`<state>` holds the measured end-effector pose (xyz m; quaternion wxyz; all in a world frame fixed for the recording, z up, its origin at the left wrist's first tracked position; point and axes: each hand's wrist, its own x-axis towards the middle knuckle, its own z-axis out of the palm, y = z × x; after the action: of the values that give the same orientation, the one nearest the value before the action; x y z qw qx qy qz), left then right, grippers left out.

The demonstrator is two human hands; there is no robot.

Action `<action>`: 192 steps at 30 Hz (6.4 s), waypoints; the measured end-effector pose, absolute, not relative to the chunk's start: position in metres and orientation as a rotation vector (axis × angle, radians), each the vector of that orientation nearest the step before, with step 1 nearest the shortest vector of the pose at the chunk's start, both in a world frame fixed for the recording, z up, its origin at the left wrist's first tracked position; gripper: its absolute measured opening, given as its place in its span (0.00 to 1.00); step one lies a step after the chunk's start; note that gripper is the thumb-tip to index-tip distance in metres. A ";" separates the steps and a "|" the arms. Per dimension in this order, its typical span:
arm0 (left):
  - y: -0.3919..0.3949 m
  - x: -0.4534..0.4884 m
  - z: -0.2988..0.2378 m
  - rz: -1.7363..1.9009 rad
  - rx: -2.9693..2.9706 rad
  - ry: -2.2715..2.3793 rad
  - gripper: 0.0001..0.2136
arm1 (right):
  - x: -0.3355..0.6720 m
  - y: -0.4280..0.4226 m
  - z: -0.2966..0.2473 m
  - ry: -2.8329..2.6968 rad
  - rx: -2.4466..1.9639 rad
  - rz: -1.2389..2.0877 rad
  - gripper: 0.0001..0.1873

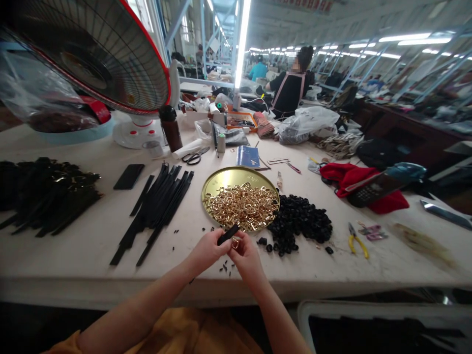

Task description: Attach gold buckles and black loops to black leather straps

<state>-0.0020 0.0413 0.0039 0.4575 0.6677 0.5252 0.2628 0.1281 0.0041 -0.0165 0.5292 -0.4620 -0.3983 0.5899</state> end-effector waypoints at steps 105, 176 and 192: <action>-0.007 -0.007 0.010 0.424 1.319 0.928 0.13 | 0.128 -0.048 0.007 -0.914 -1.503 1.158 0.13; 0.010 0.004 -0.004 0.417 1.557 1.111 0.12 | 0.205 0.028 -0.036 -2.208 -2.207 -0.155 0.08; -0.003 -0.008 -0.005 0.484 1.579 1.092 0.12 | 0.221 0.023 -0.031 -2.117 -2.133 -0.232 0.06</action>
<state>-0.0079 -0.0033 -0.0045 0.5490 0.6666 0.4610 0.2042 0.2211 0.0231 -0.0309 0.0638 -0.7062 -0.7009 -0.0768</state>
